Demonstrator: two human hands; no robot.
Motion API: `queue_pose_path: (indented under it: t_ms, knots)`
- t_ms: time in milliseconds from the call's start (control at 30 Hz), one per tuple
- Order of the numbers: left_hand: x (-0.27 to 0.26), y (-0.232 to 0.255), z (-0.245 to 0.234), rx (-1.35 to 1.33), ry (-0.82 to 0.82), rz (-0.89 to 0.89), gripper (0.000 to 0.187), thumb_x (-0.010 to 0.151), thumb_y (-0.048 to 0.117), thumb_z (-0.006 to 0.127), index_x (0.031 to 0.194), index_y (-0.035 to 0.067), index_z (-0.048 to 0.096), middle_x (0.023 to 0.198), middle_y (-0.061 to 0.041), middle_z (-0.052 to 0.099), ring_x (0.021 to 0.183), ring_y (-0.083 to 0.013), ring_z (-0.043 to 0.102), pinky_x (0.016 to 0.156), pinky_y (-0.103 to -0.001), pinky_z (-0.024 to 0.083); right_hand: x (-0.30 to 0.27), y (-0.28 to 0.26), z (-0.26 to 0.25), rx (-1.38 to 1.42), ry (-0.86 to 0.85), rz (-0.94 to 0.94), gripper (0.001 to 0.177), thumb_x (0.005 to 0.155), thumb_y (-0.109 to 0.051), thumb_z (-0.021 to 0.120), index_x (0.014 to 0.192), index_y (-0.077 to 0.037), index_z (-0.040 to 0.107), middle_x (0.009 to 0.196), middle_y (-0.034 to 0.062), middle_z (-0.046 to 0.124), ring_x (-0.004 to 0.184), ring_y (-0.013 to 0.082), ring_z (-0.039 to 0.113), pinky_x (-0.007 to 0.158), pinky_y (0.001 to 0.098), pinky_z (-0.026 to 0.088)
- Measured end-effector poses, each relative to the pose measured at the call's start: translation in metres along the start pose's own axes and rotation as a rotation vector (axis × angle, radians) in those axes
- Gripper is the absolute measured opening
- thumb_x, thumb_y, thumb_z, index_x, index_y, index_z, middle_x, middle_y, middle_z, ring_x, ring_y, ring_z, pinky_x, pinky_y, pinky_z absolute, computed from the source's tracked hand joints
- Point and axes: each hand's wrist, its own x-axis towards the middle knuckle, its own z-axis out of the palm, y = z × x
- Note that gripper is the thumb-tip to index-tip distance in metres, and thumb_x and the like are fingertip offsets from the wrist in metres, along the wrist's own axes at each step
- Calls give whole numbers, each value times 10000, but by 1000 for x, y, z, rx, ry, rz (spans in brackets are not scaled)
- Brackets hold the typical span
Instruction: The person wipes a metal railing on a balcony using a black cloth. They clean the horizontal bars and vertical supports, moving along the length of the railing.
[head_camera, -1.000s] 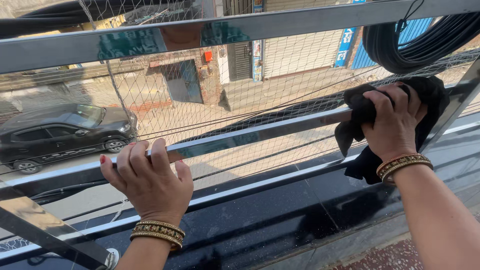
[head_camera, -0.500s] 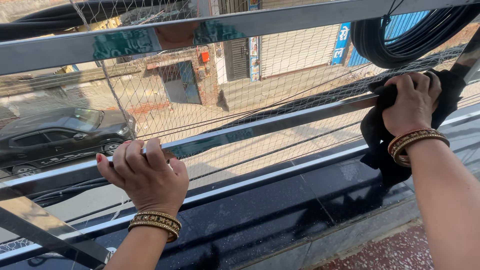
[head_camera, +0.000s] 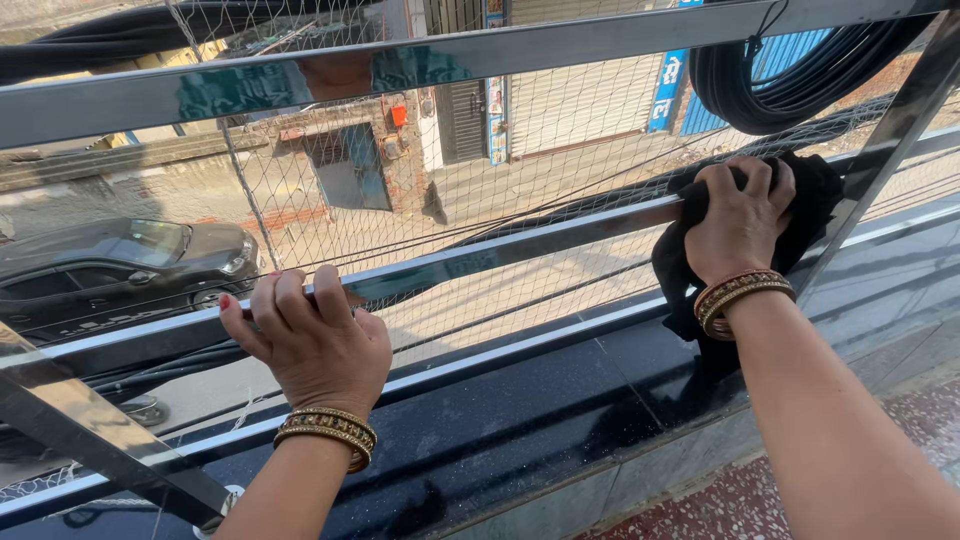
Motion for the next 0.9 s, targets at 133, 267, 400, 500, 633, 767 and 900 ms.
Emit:
queue_pose_path:
  t_ms: [133, 267, 400, 500, 633, 767, 900]
  knots:
    - [1, 3, -4, 0, -30, -6, 589, 797, 137, 658, 1271, 171, 309, 1294, -135, 344, 1344, -350, 337, 1236, -648, 120, -25, -44, 3, 15, 49, -38, 431, 792, 47, 666, 1160, -177, 658, 1503, 92, 381, 1480, 442, 166, 1150, 687, 237]
    - [4, 4, -11, -40, -61, -9, 619, 768, 162, 653, 1274, 170, 299, 1291, -141, 327, 1342, -350, 321, 1229, -651, 110, -53, -92, 3, 22, 55, -60, 446, 785, 51, 658, 1149, -204, 624, 1470, 91, 385, 1462, 462, 186, 1097, 721, 251]
    - [6, 5, -16, -64, -121, -7, 661, 752, 171, 650, 1305, 161, 289, 1299, -144, 313, 1346, -345, 308, 1217, -648, 101, -76, -133, 1, 33, 89, -136, 399, 824, 9, 664, 1141, -222, 598, 1434, 108, 386, 1442, 473, 207, 1075, 727, 275]
    - [7, 6, -22, -65, -129, 7, 662, 768, 172, 648, 1318, 163, 281, 1297, -139, 314, 1354, -342, 306, 1219, -642, 94, -92, -160, -1, 27, 73, -165, 410, 822, 4, 661, 1145, -239, 598, 1437, 102, 381, 1436, 466, 207, 1063, 726, 283]
    - [8, 7, -27, -125, -137, 5, 674, 767, 172, 643, 1345, 149, 297, 1281, -137, 324, 1351, -336, 300, 1223, -631, 83, -109, -193, -6, 27, 60, -218, 433, 823, -29, 671, 1197, -233, 593, 1435, 115, 373, 1419, 477, 200, 1030, 736, 295]
    - [10, 7, -34, -146, -206, 4, 730, 747, 172, 630, 1406, 136, 319, 1302, -130, 343, 1369, -324, 298, 1227, -600, 74, -126, -222, -11, 12, 12, -254, 494, 795, -43, 679, 1235, -238, 564, 1448, 115, 355, 1423, 477, 192, 1034, 727, 312]
    - [11, 3, -42, -255, -245, 11, 850, 713, 230, 644, 1475, 91, 294, 1356, -159, 343, 1393, -335, 270, 1217, -582, 44, -137, -246, -18, -2, -10, -292, 512, 798, -84, 694, 1261, -233, 533, 1448, 115, 341, 1419, 473, 196, 1025, 741, 310]
